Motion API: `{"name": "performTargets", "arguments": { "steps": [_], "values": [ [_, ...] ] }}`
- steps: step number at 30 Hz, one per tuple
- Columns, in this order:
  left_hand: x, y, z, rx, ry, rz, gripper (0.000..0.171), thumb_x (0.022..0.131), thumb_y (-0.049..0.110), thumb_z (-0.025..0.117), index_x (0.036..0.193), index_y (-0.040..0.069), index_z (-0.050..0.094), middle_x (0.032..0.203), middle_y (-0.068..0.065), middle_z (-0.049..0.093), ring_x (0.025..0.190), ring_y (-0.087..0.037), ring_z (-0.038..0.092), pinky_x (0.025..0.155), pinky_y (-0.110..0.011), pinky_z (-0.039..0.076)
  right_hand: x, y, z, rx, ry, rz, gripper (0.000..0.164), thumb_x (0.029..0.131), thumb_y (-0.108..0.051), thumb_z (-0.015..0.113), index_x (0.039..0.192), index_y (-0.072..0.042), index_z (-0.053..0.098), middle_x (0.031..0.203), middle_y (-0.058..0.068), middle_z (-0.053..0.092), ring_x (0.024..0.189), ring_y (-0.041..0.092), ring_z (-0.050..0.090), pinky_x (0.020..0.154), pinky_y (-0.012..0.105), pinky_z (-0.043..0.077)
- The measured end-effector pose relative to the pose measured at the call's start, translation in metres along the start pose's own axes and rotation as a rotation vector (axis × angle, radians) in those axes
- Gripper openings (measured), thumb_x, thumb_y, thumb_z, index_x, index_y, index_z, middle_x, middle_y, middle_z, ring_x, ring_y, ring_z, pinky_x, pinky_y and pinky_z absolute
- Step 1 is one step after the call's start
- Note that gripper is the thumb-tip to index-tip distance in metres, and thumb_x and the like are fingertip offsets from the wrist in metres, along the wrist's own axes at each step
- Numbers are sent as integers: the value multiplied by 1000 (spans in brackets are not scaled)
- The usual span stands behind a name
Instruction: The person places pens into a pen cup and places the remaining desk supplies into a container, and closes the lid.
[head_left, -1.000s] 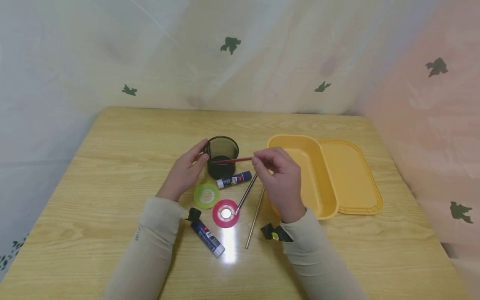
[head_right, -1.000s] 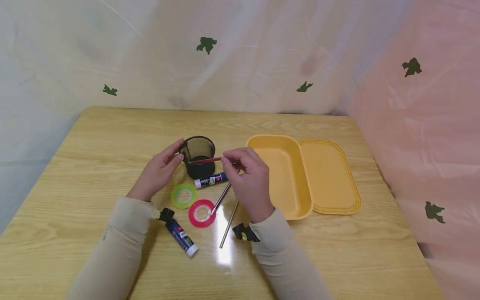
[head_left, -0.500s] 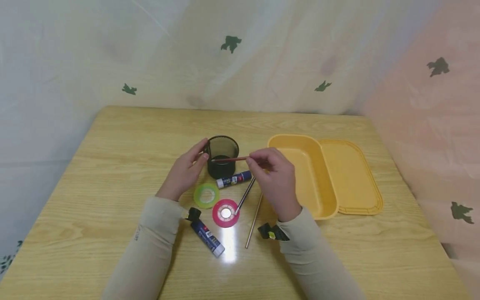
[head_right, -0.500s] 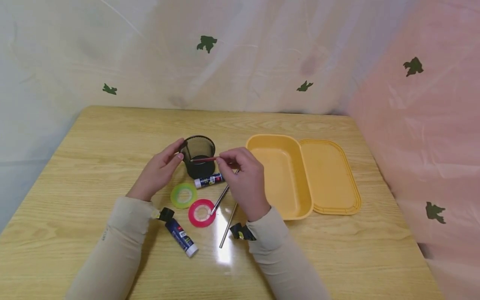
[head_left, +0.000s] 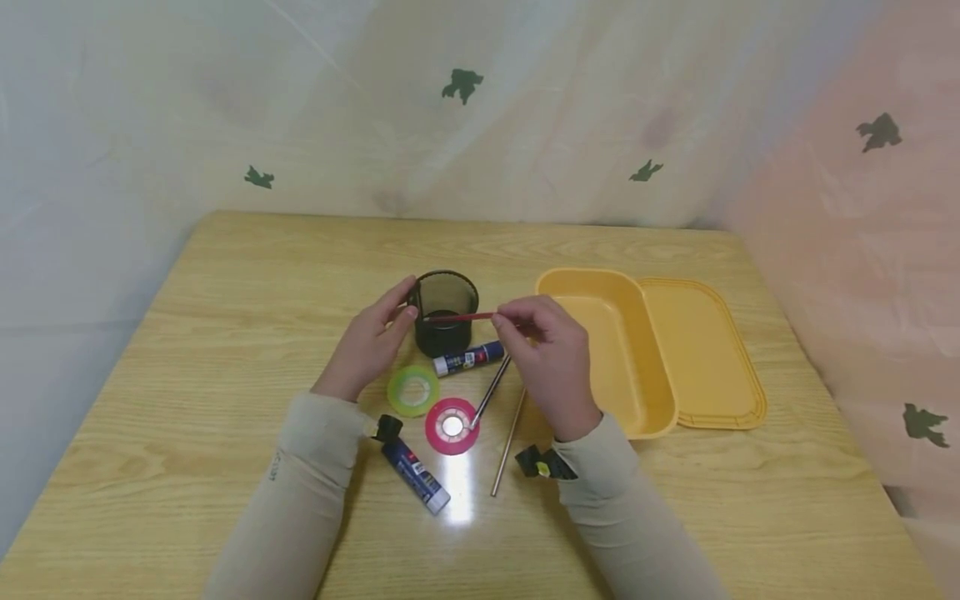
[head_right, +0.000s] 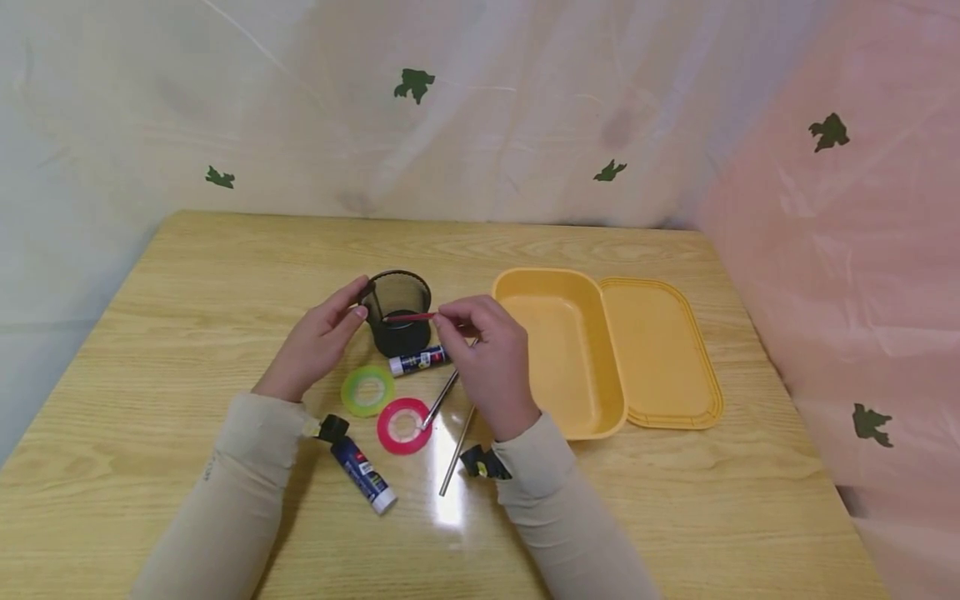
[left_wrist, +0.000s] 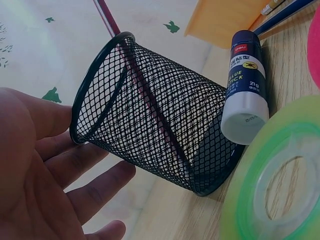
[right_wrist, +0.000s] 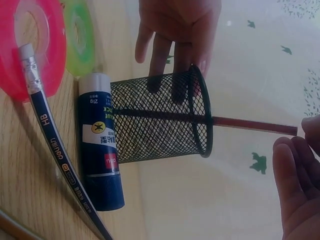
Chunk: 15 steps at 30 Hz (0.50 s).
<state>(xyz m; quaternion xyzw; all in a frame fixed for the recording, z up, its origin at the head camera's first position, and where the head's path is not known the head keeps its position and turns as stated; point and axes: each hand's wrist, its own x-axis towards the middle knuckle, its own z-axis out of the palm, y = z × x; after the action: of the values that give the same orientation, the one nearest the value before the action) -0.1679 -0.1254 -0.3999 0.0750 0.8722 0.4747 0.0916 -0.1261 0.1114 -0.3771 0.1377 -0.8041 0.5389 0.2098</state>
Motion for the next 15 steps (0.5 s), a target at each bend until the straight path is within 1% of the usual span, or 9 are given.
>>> {"name": "performTargets", "arguments": {
  "steps": [9, 15],
  "values": [
    [0, -1, 1, -1, 1, 11, 54, 109, 33, 41, 160, 24, 26, 163, -1, 31, 143, -31, 39, 116, -56, 30, -6, 0, -6, -36, 3, 51, 6, 92, -15, 75, 96, -10, 75, 94, -5, 69, 85, 8, 64, 80, 27, 58],
    [0, -2, 1, -3, -2, 9, 54, 109, 34, 41, 160, 27, 26, 163, 0, 30, 143, -31, 39, 116, -55, 30, -14, 2, -10, -60, -21, 100, 7, 91, -12, 75, 97, -7, 75, 94, -4, 69, 86, 9, 64, 81, 28, 58]
  ]
}}
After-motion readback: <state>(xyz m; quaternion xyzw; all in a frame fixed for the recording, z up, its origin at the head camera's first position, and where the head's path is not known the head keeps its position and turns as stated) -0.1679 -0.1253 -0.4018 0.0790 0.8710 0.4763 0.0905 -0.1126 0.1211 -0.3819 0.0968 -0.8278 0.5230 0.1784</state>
